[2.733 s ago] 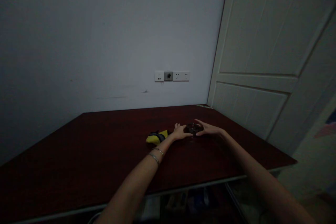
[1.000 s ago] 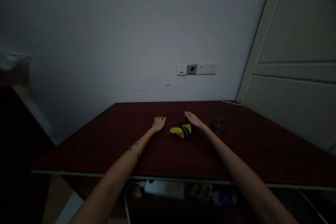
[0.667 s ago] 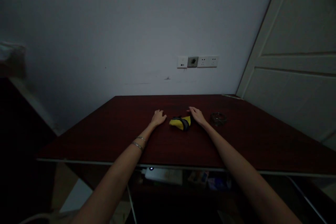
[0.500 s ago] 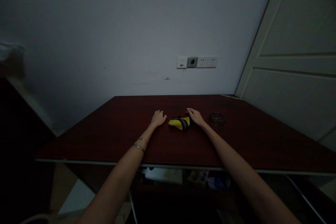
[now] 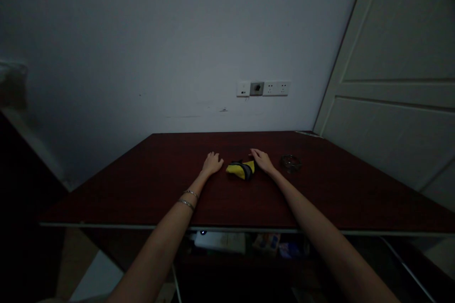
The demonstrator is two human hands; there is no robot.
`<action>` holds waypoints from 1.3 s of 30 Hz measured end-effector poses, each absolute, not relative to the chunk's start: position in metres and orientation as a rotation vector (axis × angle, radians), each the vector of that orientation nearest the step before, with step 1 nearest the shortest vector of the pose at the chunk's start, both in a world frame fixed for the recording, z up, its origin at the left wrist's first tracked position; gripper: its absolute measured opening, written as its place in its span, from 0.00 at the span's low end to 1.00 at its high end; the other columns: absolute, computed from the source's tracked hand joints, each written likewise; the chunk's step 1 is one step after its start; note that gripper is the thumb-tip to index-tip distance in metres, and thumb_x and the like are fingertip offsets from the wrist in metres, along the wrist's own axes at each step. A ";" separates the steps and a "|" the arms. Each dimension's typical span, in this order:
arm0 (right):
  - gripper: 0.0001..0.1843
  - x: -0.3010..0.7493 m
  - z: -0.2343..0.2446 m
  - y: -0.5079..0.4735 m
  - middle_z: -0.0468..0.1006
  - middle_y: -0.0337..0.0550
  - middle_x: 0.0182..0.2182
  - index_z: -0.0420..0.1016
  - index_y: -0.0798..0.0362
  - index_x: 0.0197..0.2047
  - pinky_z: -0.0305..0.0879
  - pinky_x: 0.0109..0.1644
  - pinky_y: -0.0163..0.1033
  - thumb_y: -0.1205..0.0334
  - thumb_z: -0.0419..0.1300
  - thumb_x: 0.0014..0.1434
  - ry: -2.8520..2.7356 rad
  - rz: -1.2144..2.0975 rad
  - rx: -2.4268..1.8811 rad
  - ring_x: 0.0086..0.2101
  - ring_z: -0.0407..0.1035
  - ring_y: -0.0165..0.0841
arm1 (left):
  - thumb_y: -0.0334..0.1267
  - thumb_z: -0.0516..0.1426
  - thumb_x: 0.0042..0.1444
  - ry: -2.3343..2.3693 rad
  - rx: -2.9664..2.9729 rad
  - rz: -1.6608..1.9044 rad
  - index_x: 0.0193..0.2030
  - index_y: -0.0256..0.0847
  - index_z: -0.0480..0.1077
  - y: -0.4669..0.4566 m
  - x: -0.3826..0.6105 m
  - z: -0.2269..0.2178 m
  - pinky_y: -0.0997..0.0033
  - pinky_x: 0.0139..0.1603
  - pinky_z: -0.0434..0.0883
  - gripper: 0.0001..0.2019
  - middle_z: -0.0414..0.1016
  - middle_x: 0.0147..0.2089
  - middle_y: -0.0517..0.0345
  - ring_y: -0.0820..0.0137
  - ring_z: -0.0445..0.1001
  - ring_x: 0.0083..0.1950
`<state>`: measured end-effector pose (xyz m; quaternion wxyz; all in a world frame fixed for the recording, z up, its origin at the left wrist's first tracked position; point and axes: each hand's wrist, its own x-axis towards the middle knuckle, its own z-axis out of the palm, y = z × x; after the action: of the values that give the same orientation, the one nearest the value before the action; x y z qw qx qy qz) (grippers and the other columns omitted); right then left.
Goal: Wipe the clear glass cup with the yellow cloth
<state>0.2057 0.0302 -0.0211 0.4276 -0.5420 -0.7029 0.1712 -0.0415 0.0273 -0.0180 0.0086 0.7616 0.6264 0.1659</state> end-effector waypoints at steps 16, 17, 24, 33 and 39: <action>0.19 0.203 -0.021 0.030 0.77 0.47 0.39 0.68 0.54 0.50 0.64 0.47 0.39 0.60 0.47 0.58 -1.736 0.468 -1.340 0.40 0.72 0.33 | 0.44 0.44 0.56 1.992 2.378 0.495 0.55 0.32 0.60 0.028 -0.042 -0.017 0.65 0.58 0.52 0.24 0.56 0.61 0.42 0.59 0.52 0.62; 0.19 0.203 -0.021 0.030 0.77 0.47 0.39 0.68 0.54 0.50 0.64 0.48 0.39 0.60 0.47 0.58 -1.737 0.466 -1.341 0.41 0.72 0.33 | 0.44 0.44 0.56 1.991 2.379 0.496 0.55 0.32 0.60 0.028 -0.042 -0.017 0.65 0.58 0.52 0.24 0.56 0.61 0.41 0.59 0.52 0.62; 0.19 0.203 -0.017 0.026 0.76 0.47 0.42 0.69 0.56 0.49 0.60 0.53 0.40 0.63 0.48 0.56 -1.726 0.422 -1.332 0.45 0.69 0.34 | 0.44 0.44 0.56 1.987 2.389 0.502 0.55 0.31 0.60 0.028 -0.042 -0.017 0.65 0.58 0.52 0.24 0.57 0.60 0.40 0.58 0.52 0.62; 0.19 0.196 0.010 0.012 0.74 0.45 0.46 0.71 0.54 0.48 0.60 0.53 0.41 0.65 0.48 0.54 -1.617 0.306 -1.258 0.47 0.67 0.34 | 0.43 0.46 0.55 1.951 2.299 0.576 0.55 0.30 0.60 0.031 -0.043 -0.016 0.65 0.59 0.51 0.24 0.57 0.60 0.40 0.58 0.52 0.62; 0.19 0.213 0.050 -0.027 0.74 0.45 0.45 0.71 0.54 0.47 0.61 0.53 0.41 0.65 0.50 0.53 -1.605 0.047 -0.964 0.46 0.67 0.33 | 0.42 0.47 0.54 2.039 2.076 0.651 0.56 0.28 0.57 0.041 -0.042 -0.009 0.66 0.55 0.58 0.25 0.62 0.56 0.40 0.58 0.59 0.59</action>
<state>0.2129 -0.0266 0.0504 0.5925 -0.4147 -0.6904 0.0203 -0.0424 0.0415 -0.0093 0.0797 0.6941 0.6816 0.2175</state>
